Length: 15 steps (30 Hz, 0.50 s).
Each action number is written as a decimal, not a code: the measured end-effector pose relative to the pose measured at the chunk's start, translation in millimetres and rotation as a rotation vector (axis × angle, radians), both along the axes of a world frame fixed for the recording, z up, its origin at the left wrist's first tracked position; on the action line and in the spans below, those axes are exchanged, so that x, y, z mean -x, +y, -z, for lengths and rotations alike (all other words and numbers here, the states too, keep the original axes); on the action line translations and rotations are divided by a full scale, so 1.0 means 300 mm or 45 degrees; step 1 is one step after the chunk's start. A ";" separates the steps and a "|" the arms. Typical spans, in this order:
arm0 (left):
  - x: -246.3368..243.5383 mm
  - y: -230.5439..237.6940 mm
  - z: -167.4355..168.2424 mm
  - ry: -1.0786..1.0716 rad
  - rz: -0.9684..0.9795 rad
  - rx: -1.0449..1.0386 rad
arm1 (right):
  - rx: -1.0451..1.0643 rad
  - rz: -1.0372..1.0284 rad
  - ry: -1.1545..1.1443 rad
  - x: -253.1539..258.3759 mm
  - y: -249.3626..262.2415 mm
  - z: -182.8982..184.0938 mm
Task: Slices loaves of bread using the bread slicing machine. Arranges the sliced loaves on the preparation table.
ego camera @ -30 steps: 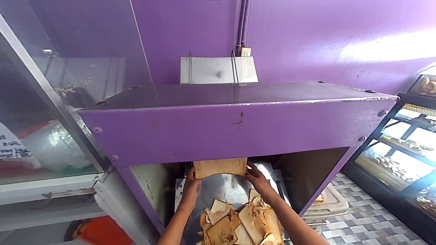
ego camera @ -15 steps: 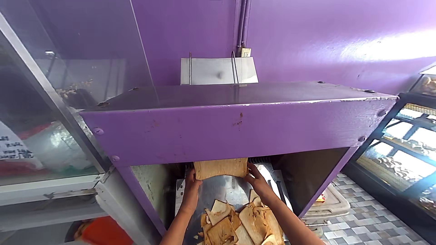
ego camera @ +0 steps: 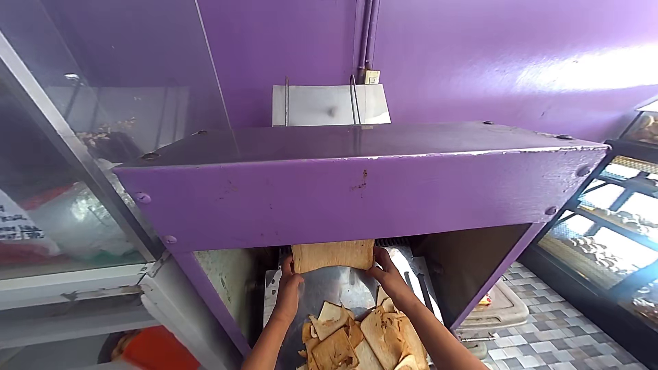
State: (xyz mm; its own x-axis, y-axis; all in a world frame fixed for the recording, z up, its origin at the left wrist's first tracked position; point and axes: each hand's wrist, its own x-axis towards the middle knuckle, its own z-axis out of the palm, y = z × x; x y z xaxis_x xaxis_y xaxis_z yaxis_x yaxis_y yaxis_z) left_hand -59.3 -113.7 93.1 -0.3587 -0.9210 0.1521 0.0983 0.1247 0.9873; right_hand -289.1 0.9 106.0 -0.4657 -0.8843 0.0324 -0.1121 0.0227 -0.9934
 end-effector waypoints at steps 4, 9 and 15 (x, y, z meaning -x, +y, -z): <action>-0.002 0.004 -0.008 0.006 0.006 -0.003 | 0.015 0.001 -0.003 0.001 -0.003 0.003; -0.007 0.005 -0.011 -0.001 0.010 0.001 | 0.016 -0.004 -0.026 0.002 -0.003 0.005; -0.009 0.013 -0.012 0.003 0.014 -0.004 | 0.011 0.002 -0.029 -0.003 0.005 -0.003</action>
State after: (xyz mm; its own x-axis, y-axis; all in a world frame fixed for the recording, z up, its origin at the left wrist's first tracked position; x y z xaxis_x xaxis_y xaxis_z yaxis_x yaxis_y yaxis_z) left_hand -56.5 -109.7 96.6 -0.3686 -0.9174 0.1500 0.1022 0.1203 0.9875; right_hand -288.1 2.2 106.9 -0.4680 -0.8832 0.0296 -0.0893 0.0139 -0.9959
